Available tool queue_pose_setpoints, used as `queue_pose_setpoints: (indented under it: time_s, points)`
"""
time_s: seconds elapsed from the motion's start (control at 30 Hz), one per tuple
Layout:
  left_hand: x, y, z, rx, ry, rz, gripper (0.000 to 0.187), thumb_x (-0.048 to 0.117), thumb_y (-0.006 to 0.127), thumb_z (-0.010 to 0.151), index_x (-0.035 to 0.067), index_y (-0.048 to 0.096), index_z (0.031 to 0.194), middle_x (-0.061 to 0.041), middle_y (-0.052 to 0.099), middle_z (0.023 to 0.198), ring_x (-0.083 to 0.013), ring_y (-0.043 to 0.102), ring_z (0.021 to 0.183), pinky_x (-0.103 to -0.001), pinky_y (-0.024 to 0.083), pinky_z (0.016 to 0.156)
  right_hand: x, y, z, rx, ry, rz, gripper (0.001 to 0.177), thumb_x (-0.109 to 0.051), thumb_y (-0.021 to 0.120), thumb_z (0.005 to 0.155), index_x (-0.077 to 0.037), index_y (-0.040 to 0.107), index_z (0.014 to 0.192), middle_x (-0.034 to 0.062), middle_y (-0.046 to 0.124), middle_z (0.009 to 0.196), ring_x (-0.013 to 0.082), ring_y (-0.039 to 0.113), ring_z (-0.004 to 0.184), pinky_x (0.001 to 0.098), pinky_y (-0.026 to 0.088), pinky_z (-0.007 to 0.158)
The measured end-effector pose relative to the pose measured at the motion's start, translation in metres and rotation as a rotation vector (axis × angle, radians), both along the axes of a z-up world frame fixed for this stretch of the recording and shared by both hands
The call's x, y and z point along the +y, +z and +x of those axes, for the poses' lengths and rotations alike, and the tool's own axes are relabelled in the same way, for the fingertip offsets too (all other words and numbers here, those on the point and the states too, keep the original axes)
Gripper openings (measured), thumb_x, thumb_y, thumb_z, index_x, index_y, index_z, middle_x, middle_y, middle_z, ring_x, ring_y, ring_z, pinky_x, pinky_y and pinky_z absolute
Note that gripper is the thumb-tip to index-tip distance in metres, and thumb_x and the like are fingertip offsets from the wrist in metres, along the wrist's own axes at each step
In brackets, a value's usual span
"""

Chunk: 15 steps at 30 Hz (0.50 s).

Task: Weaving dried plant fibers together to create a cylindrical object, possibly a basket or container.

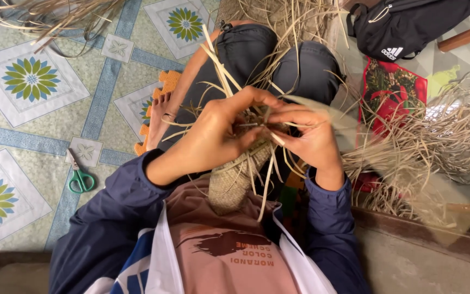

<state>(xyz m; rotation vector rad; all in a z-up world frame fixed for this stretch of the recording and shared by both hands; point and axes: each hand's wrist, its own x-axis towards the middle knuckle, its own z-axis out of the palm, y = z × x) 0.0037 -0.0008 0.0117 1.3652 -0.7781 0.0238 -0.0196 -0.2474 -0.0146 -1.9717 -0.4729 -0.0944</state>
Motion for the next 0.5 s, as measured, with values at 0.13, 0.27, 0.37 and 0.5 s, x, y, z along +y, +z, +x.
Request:
queue_pose_setpoints:
  time_s: [0.13, 0.27, 0.37, 0.5]
  points:
    - [0.000, -0.013, -0.003, -0.287, 0.183, 0.257, 0.037, 0.005, 0.081, 0.081, 0.013, 0.059, 0.110, -0.011, 0.065, 0.109, -0.0442, 0.067, 0.064, -0.054, 0.056, 0.055, 0.007, 0.007, 0.000, -0.037, 0.002, -0.047, 0.025, -0.003, 0.092, 0.075, 0.001, 0.078, 0.095, 0.0156, 0.077, 0.098, 0.0241, 0.072, 0.105, 0.0442, 0.049, 0.107]
    - [-0.001, -0.022, -0.007, -0.470, 0.231, 0.451, 0.019, 0.012, 0.075, 0.086, 0.013, 0.062, 0.101, -0.007, 0.058, 0.106, -0.0387, 0.065, 0.053, -0.051, 0.057, 0.054, 0.006, 0.004, 0.001, -0.036, -0.017, -0.052, 0.025, 0.002, 0.090, 0.073, 0.006, 0.075, 0.092, 0.0183, 0.076, 0.094, 0.0264, 0.072, 0.103, 0.0465, 0.047, 0.110]
    - [-0.005, -0.027, -0.004, -0.515, 0.261, 0.475, 0.017, 0.016, 0.073, 0.090, 0.014, 0.065, 0.105, -0.005, 0.056, 0.097, -0.0378, 0.066, 0.055, -0.049, 0.057, 0.056, 0.006, 0.006, 0.003, -0.031, -0.013, -0.053, 0.022, 0.006, 0.087, 0.073, 0.006, 0.076, 0.092, 0.0176, 0.076, 0.093, 0.0258, 0.073, 0.101, 0.0452, 0.047, 0.112]
    - [-0.008, -0.034, -0.003, -0.419, 0.253, 0.393, 0.012, 0.024, 0.072, 0.092, 0.020, 0.067, 0.102, -0.002, 0.057, 0.090, -0.0404, 0.068, 0.064, -0.050, 0.056, 0.057, 0.006, 0.004, 0.000, -0.007, -0.021, -0.003, 0.018, 0.008, 0.085, 0.074, 0.006, 0.076, 0.090, 0.0174, 0.076, 0.092, 0.0259, 0.074, 0.100, 0.0465, 0.047, 0.112]
